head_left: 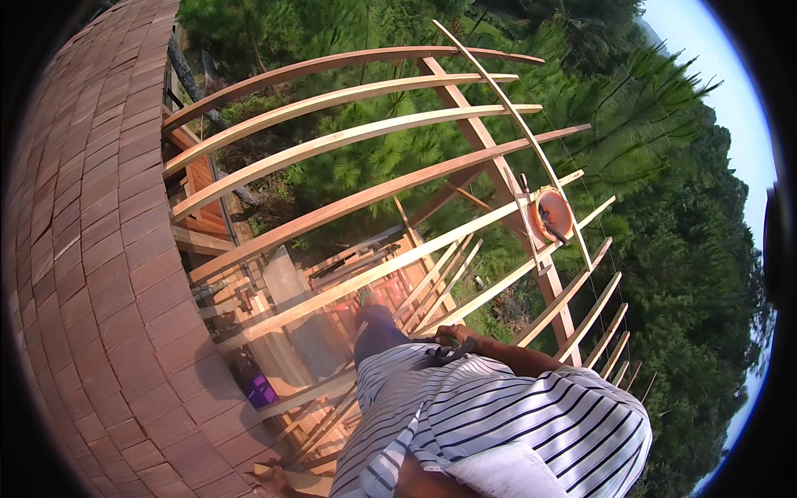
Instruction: The person marks wooden planks with a green pencil while standing on a partially built roof structure. They repeatedly position planks against the roof frame, draw lines, and move to adjacent sections.
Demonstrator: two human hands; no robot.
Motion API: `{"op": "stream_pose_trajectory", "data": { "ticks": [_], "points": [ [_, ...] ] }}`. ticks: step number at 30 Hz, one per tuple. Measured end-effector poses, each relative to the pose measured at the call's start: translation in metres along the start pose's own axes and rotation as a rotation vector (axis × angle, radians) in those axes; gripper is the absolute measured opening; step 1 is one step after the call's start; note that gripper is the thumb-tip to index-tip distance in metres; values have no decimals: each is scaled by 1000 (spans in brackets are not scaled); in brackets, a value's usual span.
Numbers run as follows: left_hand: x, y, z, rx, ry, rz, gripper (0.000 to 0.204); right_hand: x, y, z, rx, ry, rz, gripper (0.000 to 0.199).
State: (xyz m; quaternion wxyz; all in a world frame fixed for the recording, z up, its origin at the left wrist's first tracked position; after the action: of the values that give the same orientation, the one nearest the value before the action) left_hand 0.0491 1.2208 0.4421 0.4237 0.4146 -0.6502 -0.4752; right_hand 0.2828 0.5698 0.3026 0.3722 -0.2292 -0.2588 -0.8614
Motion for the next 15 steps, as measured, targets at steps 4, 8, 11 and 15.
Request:
{"op": "stream_pose_trajectory", "data": {
  "ticks": [4,8,11,15],
  "points": [
    [-7,-3,-48,-6,-64,-28,108,6,25,55,127,-54,-71,37],
    [-21,2,-78,-13,-124,-17,107,18,52,64,-80,-255,-145,43],
    [-29,4,-96,-14,-170,-12,106,52,91,170,-277,-473,-133,44],
    [-36,5,-114,-2,-214,-18,105,49,96,231,21,-397,-85,40]
  ]
}}
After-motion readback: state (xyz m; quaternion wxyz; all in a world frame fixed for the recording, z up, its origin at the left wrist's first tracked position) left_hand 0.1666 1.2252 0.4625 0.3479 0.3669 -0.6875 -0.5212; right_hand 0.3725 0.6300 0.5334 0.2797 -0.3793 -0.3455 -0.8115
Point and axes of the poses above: each hand's wrist, its own x-axis away from the middle knuckle, its own y-axis out of the back of the hand, z = x × y, the point moved 5 cm from there along -x, towards the middle knuckle, and after that the axes turned 7 degrees about z, right-handed, at the moved point
